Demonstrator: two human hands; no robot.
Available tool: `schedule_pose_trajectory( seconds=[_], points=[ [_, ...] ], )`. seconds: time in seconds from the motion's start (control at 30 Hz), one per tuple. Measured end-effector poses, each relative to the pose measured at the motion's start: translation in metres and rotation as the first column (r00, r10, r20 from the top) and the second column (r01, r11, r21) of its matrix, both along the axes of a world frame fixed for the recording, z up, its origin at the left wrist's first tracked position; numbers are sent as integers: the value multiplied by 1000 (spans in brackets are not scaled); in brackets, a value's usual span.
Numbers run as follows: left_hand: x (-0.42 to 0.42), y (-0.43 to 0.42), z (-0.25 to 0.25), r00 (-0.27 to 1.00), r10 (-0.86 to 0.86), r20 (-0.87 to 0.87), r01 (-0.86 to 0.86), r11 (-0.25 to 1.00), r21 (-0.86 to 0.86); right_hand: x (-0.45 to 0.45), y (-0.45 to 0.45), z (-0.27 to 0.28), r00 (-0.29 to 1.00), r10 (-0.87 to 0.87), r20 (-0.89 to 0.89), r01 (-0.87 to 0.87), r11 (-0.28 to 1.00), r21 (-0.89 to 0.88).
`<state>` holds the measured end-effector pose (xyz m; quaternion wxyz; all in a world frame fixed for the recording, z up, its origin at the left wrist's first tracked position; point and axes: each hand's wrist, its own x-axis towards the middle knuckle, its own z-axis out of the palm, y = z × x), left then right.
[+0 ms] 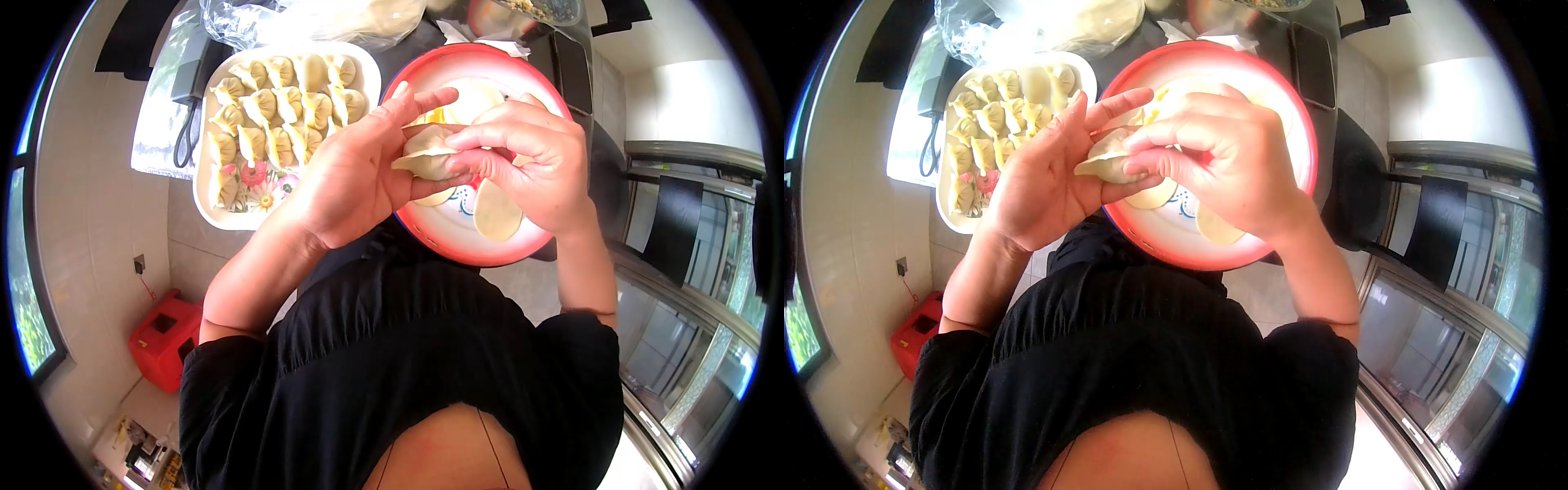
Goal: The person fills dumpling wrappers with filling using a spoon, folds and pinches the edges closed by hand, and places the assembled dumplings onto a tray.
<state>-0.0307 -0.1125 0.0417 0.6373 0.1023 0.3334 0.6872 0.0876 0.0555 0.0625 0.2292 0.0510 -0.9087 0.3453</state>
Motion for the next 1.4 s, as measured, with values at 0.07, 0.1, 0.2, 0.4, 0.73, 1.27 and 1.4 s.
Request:
schedule_pose_trajectory(
  seconds=[0.07,0.1,0.2,0.4,0.73,1.27,1.4],
  points=[
    [2,1,3,1000,22,7,-22,1000,13,2,-2,-3,999,-49,-22,50,998,45],
    [3,2,5,999,32,11,-32,999,19,3,-3,-5,996,-76,-40,79,993,88],
    [8,5,5,997,76,12,-76,997,29,6,-7,-14,987,-123,-107,139,978,158],
    [9,6,-5,985,141,97,-145,989,39,8,-3,-31,995,-70,-76,54,981,-185],
    [8,1,2,992,79,103,-89,992,95,6,5,-29,969,46,-244,-31,997,67],
    [10,-7,-12,985,93,147,-101,994,44,-5,-13,-32,983,-2,-183,10,999,41],
    [6,-22,-12,982,85,167,-78,996,-47,-9,-34,-21,999,0,-39,-2,998,-64]
  ],
)
